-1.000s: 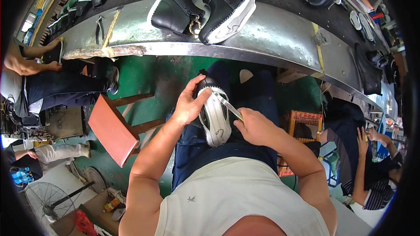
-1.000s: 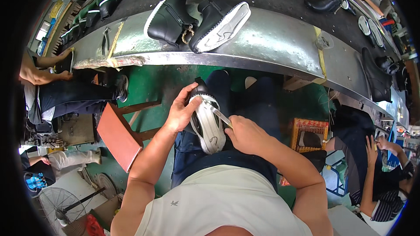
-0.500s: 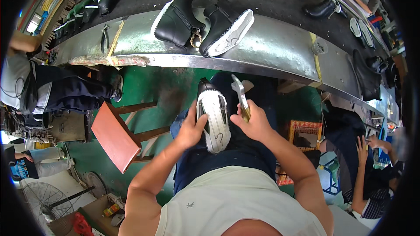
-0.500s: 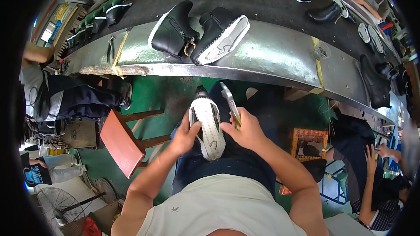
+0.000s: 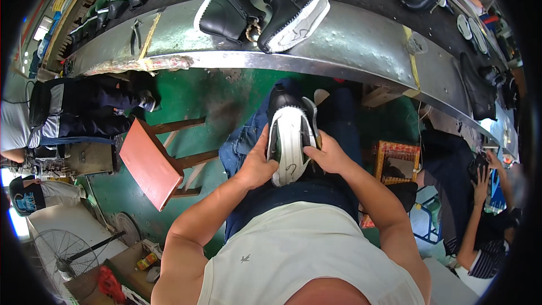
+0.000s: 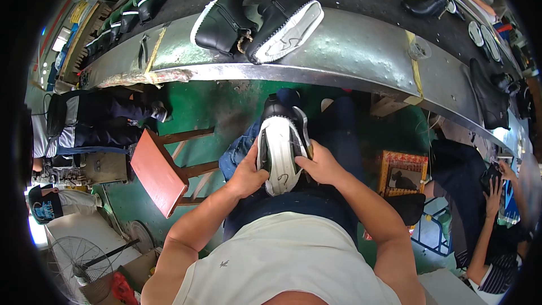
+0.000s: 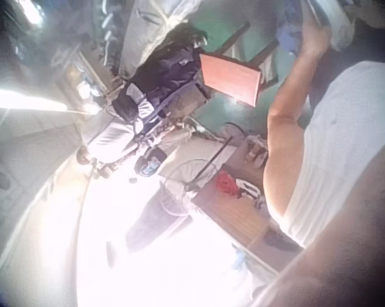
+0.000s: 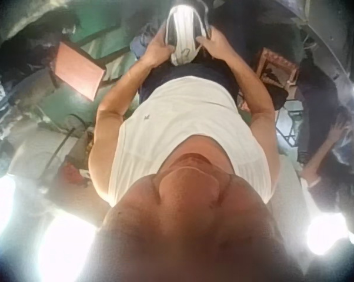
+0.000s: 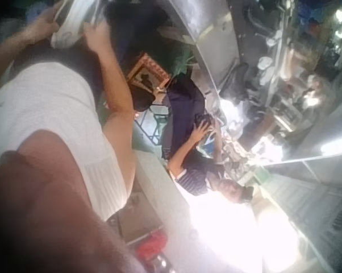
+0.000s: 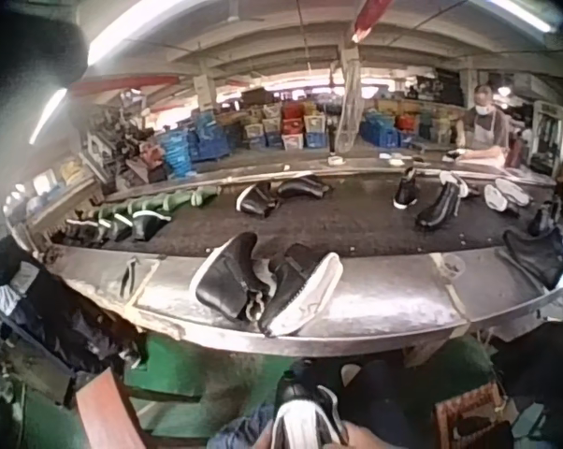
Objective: Manually assemble and finish shoe components using hand tools on a factory production line.
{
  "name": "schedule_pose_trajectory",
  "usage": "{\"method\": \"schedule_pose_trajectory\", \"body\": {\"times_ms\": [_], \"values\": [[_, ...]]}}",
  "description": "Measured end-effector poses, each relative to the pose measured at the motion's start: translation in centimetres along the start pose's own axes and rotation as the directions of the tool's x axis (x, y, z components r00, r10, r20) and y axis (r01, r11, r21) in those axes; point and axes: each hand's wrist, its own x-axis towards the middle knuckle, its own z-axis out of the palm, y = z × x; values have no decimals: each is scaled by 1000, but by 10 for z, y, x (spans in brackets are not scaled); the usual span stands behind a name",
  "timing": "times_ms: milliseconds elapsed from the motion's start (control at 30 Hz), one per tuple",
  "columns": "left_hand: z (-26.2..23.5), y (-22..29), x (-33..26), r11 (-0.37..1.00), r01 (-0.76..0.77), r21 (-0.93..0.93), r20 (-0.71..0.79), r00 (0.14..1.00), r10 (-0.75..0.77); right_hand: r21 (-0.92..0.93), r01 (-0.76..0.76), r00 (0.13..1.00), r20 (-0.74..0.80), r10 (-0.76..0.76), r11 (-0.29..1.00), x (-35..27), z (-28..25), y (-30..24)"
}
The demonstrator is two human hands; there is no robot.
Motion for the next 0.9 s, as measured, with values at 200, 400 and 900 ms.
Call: {"method": "schedule_pose_trajectory", "body": {"times_ms": [200, 400, 900], "values": [[18, 18, 52, 997, 0, 73, 206, 979, -15, 30, 14, 1000, -22, -14, 999, -7, -41, 10], [60, -23, 77, 982, 163, -99, 320, 939, -123, 281, -510, 823, -116, 556, 813, -49, -89, 18], [81, -35, 53, 856, 54, 514, 142, 979, -148, -816, 114, 989, 147, 12, 567, -71, -82, -42]]}}
